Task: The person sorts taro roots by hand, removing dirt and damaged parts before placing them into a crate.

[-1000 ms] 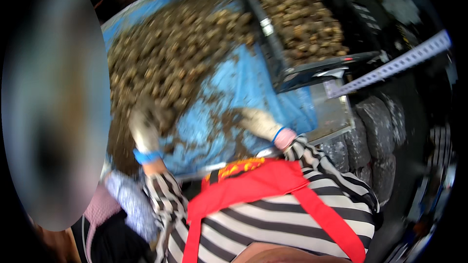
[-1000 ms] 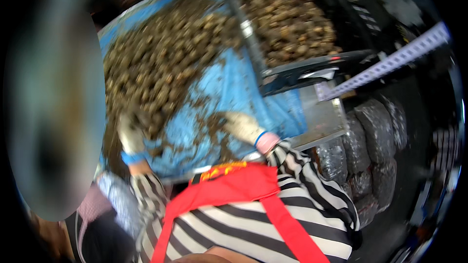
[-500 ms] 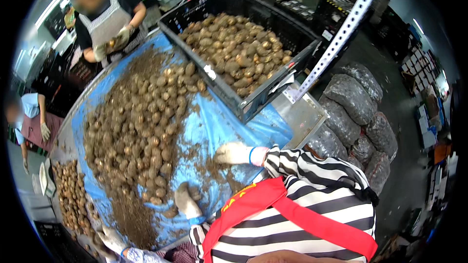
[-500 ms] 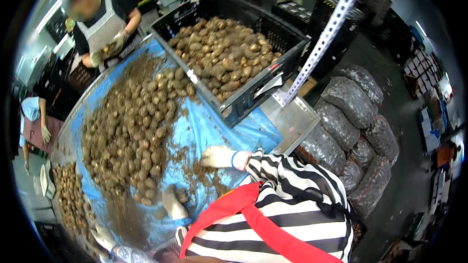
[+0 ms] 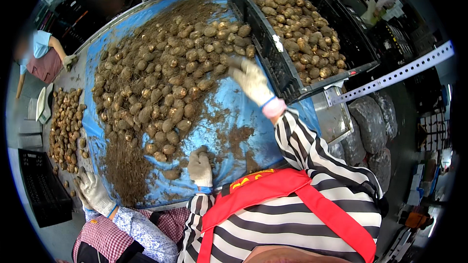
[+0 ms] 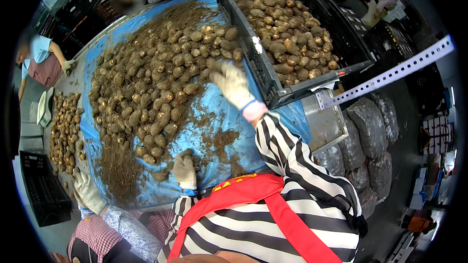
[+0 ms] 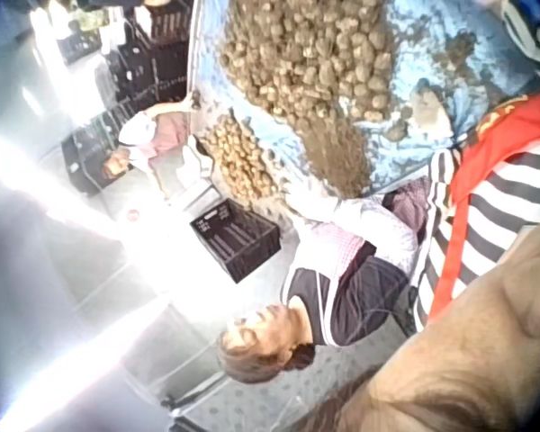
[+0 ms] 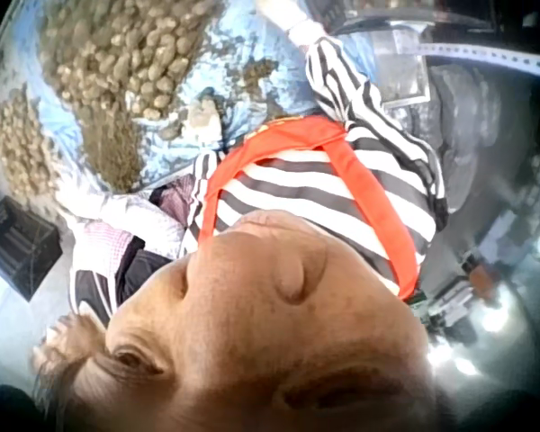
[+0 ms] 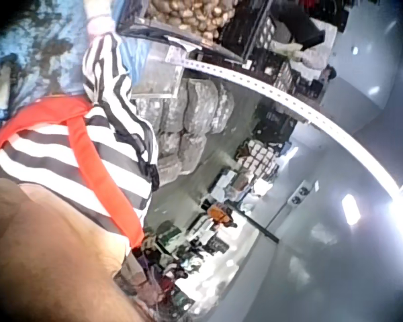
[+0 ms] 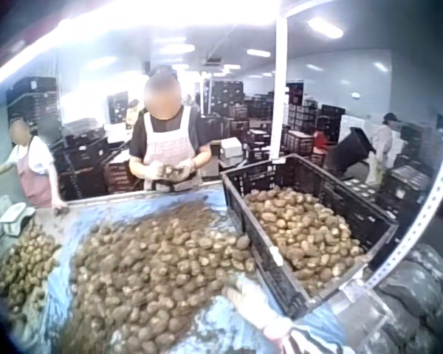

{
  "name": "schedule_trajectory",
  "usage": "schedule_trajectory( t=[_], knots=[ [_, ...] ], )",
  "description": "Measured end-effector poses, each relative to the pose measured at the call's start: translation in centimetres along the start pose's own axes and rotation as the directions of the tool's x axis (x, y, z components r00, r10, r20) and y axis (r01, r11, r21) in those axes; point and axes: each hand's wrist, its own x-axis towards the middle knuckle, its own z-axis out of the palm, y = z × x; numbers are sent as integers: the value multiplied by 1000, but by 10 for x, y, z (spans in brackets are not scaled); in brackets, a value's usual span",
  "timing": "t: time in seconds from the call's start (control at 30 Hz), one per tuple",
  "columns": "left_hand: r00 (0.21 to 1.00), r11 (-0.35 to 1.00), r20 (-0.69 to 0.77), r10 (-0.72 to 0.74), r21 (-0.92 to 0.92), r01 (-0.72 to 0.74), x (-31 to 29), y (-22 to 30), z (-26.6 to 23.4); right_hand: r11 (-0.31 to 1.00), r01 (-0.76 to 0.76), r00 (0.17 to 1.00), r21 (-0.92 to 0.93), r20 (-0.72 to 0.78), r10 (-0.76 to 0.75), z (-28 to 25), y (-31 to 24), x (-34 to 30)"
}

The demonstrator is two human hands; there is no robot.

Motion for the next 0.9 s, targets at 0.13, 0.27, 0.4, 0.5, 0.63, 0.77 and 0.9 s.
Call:
schedule_trajectory(
  t=[0.13, 0.27, 0.4, 0.5, 0.63, 0.77, 0.9],
  knots=[
    [994, 987, -23, -107, 121, 109, -8, -12, 6, 987, -16, 986, -157, -164, -10, 18, -24, 95],
    [995, 994, -15, -97, -57, 96, -2, 11, -1, 937, -54, 955, -344, -293, -53, 8, -26, 169],
    [992, 976, -22, -125, -183, 119, -8, -1, 2, 870, -60, 995, -489, -99, 13, 23, -11, 222],
    [996, 976, -30, -87, -204, 80, -12, -1, 1, 722, 86, 978, -686, 198, 71, 35, -4, 236],
    [995, 984, -99, 8, -174, -25, -12, 1, 6, 537, 498, 846, -680, 518, -129, 33, 16, 250],
    [991, 986, -130, 23, -163, -44, -10, 0, 8, 773, 270, 800, -574, 581, 151, 45, -23, 195],
    [996, 991, -91, 19, -129, -31, -5, 2, 7, 723, 323, 889, -611, 457, -11, 53, -12, 144]
  ],
)
